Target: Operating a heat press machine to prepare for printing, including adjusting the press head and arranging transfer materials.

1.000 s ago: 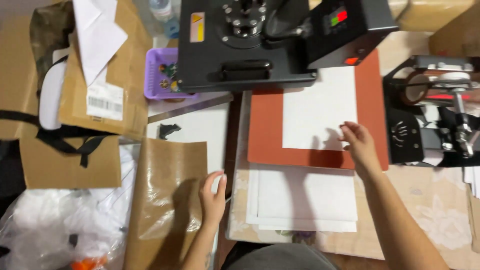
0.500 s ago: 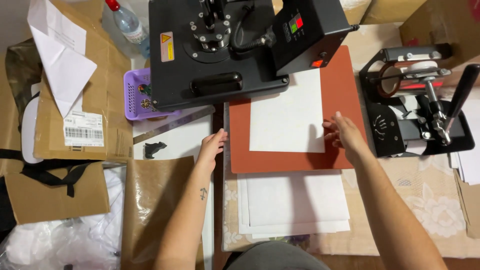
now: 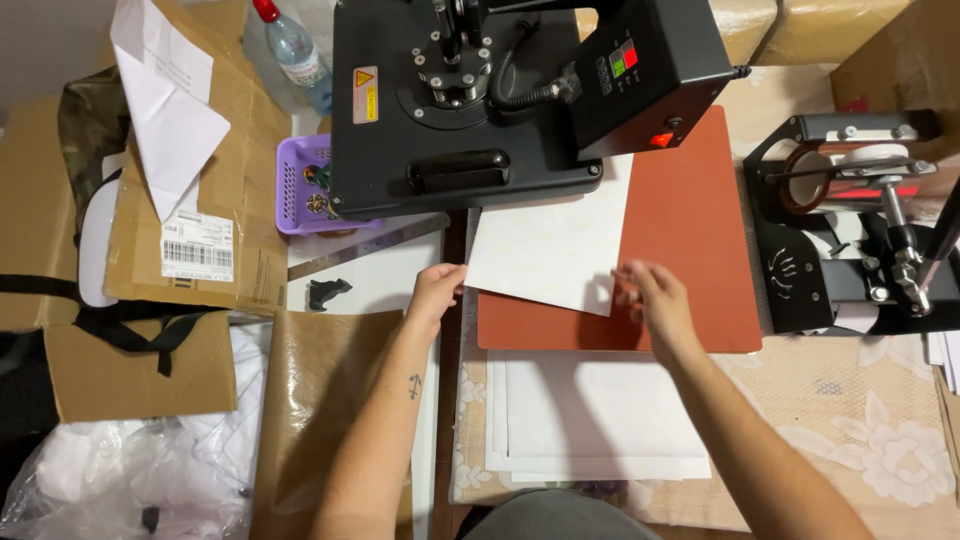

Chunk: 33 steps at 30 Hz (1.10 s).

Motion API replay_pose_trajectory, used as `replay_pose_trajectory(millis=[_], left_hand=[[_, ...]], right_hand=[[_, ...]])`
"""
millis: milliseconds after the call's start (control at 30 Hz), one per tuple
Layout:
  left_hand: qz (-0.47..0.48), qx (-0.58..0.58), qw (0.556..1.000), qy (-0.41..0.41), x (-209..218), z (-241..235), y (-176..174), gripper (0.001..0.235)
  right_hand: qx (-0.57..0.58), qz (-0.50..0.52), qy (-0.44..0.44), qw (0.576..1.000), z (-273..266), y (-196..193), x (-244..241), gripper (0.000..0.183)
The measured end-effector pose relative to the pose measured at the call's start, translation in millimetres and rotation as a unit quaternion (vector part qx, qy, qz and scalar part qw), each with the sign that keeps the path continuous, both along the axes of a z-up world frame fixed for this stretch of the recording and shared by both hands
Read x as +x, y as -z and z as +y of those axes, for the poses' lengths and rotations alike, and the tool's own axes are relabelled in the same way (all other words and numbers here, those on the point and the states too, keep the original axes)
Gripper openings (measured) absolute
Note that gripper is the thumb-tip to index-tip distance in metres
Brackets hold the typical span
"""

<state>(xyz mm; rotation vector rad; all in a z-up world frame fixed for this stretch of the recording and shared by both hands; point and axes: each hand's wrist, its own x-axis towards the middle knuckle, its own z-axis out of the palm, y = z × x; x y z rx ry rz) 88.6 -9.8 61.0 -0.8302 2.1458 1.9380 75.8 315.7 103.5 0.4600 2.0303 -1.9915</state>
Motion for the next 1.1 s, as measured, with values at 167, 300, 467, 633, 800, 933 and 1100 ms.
replay_pose_trajectory(millis=[167, 300, 467, 633, 800, 933, 1100], left_hand=[[0.012, 0.008, 1.000, 0.022, 30.1, 28.7, -26.8, 0.027], [0.012, 0.017, 0.999, 0.032, 72.3, 63.0, -15.4, 0.020], [-0.091, 0.060, 0.993, 0.036, 154.8, 116.9, -44.6, 0.009], [-0.084, 0.161, 0.964, 0.194, 215.7, 136.2, -14.0, 0.031], [0.021, 0.437, 0.899, -0.024, 220.7, 94.9, -14.5, 0.088], [0.021, 0.450, 0.892, 0.026, 238.6, 65.7, 28.3, 0.085], [-0.128, 0.233, 0.962, 0.067, 260.1, 110.4, -14.3, 0.070]], right_hand=[[-0.027, -0.059, -0.031, 0.997, 2.3, 28.6, 77.5, 0.030], [-0.109, -0.159, -0.046, 0.980, 0.4, -6.0, 113.8, 0.045], [-0.164, -0.219, 0.066, 0.960, 19.6, -4.2, 144.0, 0.034], [-0.140, -0.142, 0.075, 0.977, 72.8, 43.0, 180.0, 0.037], [-0.119, -0.163, -0.024, 0.979, 169.2, 88.3, 199.7, 0.014], [-0.077, -0.210, -0.148, 0.963, 232.6, 74.3, 195.9, 0.015], [-0.008, -0.191, -0.197, 0.962, 247.6, 84.5, 184.1, 0.022]])
